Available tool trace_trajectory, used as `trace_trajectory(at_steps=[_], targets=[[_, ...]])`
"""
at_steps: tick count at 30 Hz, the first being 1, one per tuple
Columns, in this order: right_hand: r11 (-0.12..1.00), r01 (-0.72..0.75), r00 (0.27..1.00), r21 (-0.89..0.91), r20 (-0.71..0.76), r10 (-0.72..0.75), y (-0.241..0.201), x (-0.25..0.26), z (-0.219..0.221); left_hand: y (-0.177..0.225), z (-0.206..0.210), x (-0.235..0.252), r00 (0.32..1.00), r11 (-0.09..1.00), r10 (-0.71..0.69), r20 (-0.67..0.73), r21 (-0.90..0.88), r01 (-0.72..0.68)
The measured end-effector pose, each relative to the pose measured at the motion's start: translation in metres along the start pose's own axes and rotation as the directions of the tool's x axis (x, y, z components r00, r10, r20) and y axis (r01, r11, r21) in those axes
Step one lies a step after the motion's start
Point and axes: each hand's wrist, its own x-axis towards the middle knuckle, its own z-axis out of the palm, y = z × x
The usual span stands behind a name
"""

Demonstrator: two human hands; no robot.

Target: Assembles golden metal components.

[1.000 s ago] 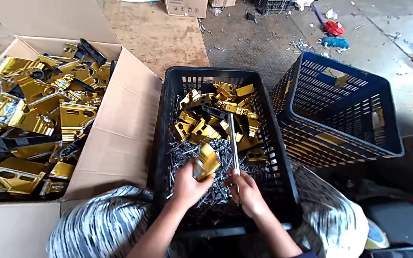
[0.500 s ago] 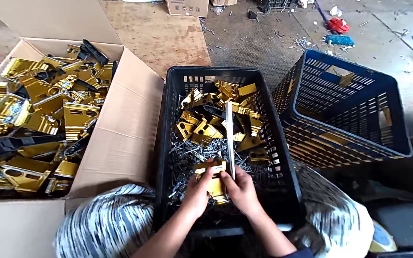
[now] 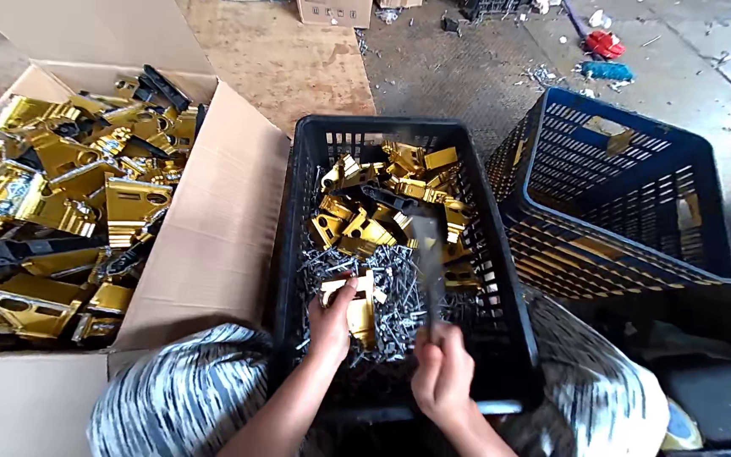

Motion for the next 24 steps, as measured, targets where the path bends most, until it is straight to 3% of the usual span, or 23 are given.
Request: trace_trajectory(at_steps=[1,3,5,7,10,13,14,15,17,18,20,24], targets=[[1.000,0.019,0.999,0.010,-0.033,-0.019,-0.003,-0.002,0.000,0.001,0.000,-0.003,1.000,1.000,-0.005,-0.004,0.006,0.005],[0.991,-0.073,0.988,-0.114,0.124,0.087,0.003,-0.002,0.007,0.004,0.001,-0.003,1.000,0.999,-0.024,0.020,-0.026,0.025],[0.906,-0.335,0.811,-0.260,0.410,0.418,0.010,-0.001,0.012,0.003,-0.003,0.000,0.992,0.990,-0.127,0.008,-0.065,0.128],[0.822,-0.452,0.629,-0.347,0.530,0.569,0.014,0.012,0.011,0.005,-0.003,0.007,0.982,0.980,-0.184,-0.049,-0.086,0.180],[0.752,-0.428,0.394,-0.501,0.646,0.654,0.019,0.027,0.006,0.037,-0.008,0.011,0.989,0.980,-0.124,-0.079,-0.166,0.110],[0.756,-0.247,0.192,-0.606,0.734,0.651,0.038,0.042,0.006,0.115,-0.043,0.033,0.979,0.920,0.197,-0.058,-0.335,-0.205],[0.758,-0.211,0.190,-0.617,0.735,0.651,0.040,0.050,0.007,0.144,-0.063,0.045,0.940,0.850,0.328,-0.093,-0.406,-0.337],[0.765,-0.208,0.246,-0.609,0.725,0.644,0.040,0.060,0.010,0.168,-0.086,0.056,0.895,0.782,0.429,-0.120,-0.447,-0.435],[0.803,-0.263,0.464,-0.535,0.659,0.591,0.037,0.088,0.028,0.196,-0.115,0.067,0.873,0.740,0.467,-0.139,-0.480,-0.472],[0.833,-0.278,0.578,-0.479,0.610,0.543,0.040,0.100,0.043,0.197,-0.117,0.066,0.894,0.786,0.429,-0.133,-0.434,-0.441],[0.880,-0.271,0.685,-0.390,0.563,0.461,0.053,0.119,0.078,0.180,-0.106,0.062,0.951,0.904,0.297,-0.088,-0.295,-0.309],[0.905,-0.199,0.696,-0.376,0.595,0.401,0.049,0.143,0.111,0.134,-0.068,0.048,0.997,0.996,-0.075,0.012,-0.049,0.076]])
